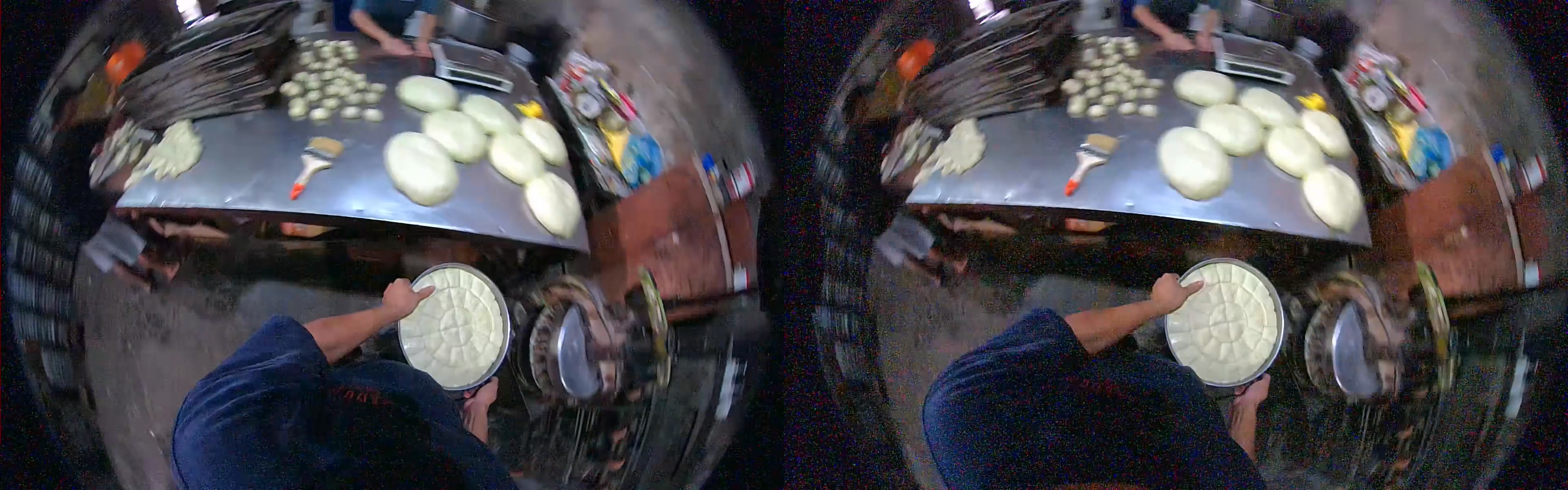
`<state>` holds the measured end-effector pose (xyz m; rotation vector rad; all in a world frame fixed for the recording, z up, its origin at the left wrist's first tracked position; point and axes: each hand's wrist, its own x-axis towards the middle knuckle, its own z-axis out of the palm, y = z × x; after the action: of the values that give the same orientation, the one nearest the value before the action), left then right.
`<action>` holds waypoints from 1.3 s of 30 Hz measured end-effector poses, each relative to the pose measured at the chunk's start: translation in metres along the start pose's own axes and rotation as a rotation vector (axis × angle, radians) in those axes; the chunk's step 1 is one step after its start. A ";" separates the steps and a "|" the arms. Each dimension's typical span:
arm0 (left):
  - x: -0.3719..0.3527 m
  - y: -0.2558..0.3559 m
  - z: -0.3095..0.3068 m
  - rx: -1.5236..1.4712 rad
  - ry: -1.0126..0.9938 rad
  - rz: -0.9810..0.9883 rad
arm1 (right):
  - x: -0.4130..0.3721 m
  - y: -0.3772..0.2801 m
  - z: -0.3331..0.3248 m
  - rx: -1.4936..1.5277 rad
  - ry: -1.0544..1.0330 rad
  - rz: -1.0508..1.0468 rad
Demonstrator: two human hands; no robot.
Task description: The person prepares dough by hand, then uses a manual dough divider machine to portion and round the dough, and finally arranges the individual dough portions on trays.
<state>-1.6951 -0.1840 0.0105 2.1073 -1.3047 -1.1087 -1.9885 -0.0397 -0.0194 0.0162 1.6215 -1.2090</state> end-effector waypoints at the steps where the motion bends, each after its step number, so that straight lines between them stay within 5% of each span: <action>1: 0.008 -0.017 -0.023 -0.036 0.052 -0.037 | -0.012 -0.009 0.033 -0.020 -0.052 -0.008; 4: 0.023 -0.075 -0.092 -0.211 0.232 -0.131 | -0.045 -0.035 0.137 -0.142 -0.213 -0.045; 6: 0.019 -0.102 -0.134 -0.491 0.200 -0.150 | -0.091 -0.055 0.196 -0.150 -0.099 -0.049; 13: 0.007 -0.118 -0.274 -1.191 0.394 -0.072 | -0.208 -0.093 0.357 -0.248 -0.625 -0.213; 20: 0.038 -0.123 -0.361 -1.391 0.682 0.037 | -0.268 -0.095 0.501 -0.312 -0.880 -0.501; 24: 0.080 -0.143 -0.406 -1.449 0.590 0.006 | -0.299 -0.084 0.583 -0.358 -1.146 -0.568; 26: 0.086 -0.127 -0.441 -1.113 0.715 -0.305 | -0.319 -0.061 0.617 -0.493 -1.312 -0.936; 28: 0.086 -0.111 -0.474 -1.178 0.701 -0.202 | -0.307 -0.020 0.652 -0.640 -1.422 -1.309; 30: 0.093 -0.124 -0.493 -1.556 0.584 0.211 | -0.314 0.014 0.671 -0.730 -1.494 -1.485; 34: 0.102 -0.165 -0.504 -1.774 0.610 0.289 | -0.309 0.060 0.704 -0.538 -1.649 -1.842; 39: 0.126 -0.202 -0.518 -2.045 0.496 0.414 | -0.289 0.113 0.717 -0.692 -1.747 -1.970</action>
<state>-1.1381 -0.2282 0.1254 0.3864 0.0499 -0.8159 -1.2886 -0.3310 0.1691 -2.6262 -0.1724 -0.8936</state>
